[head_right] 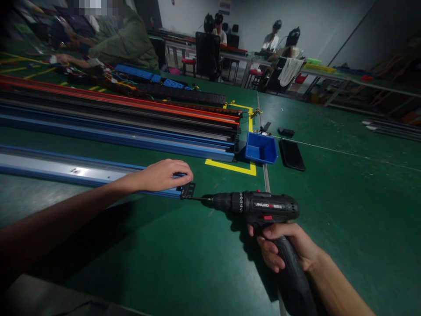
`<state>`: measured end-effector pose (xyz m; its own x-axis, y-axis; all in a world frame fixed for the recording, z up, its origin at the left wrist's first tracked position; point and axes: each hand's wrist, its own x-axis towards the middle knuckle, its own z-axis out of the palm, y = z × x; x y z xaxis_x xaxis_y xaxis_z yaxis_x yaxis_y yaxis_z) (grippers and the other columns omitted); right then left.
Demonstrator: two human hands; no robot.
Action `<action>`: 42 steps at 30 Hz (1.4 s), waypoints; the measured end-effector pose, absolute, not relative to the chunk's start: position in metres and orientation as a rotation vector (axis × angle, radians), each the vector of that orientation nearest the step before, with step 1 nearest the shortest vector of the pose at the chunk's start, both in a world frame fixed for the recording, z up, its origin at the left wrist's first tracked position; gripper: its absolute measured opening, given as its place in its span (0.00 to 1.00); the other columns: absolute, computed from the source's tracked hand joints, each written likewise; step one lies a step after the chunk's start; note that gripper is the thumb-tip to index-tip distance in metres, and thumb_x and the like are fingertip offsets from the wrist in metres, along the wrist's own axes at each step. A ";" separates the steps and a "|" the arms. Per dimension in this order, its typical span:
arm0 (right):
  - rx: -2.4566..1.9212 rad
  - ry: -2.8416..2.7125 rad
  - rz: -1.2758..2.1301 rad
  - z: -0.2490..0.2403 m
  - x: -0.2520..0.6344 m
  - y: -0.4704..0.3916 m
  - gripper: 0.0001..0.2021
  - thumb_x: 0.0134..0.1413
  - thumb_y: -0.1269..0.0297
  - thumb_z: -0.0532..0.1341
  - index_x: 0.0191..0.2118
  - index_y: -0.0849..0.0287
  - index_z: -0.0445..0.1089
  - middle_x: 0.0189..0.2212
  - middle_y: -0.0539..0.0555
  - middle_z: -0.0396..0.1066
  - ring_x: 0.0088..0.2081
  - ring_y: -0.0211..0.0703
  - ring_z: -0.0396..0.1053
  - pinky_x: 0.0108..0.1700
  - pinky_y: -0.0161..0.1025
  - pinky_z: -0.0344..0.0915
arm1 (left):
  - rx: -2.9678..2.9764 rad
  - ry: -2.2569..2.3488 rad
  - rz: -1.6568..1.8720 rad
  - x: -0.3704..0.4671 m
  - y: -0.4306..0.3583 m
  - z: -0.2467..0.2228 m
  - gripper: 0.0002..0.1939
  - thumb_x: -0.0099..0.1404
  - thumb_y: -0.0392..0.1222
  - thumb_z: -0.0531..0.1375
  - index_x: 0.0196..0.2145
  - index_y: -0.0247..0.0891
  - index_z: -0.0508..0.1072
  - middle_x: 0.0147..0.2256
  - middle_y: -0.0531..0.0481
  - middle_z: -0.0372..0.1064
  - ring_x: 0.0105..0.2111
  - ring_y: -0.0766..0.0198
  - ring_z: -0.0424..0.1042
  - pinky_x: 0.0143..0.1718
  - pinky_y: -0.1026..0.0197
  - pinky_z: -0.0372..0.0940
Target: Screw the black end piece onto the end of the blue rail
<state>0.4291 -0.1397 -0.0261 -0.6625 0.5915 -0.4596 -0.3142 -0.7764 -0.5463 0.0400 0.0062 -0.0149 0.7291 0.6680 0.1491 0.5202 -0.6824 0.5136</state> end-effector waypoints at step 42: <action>-0.785 -0.597 2.426 -0.022 0.427 -0.138 0.14 0.59 0.70 0.61 0.48 0.71 0.78 0.21 0.49 0.67 0.17 0.33 0.65 0.27 0.35 0.75 | 2.528 0.918 0.402 0.040 0.006 -0.013 0.15 0.74 0.46 0.55 0.40 0.41 0.81 0.42 0.51 0.80 0.41 0.62 0.77 0.44 0.60 0.63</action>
<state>0.4271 -0.1383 -0.0222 -0.6988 0.5902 -0.4042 -0.3350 -0.7692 -0.5441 0.0402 0.0062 -0.0127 0.7403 0.6607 0.1245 0.5395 -0.6942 0.4764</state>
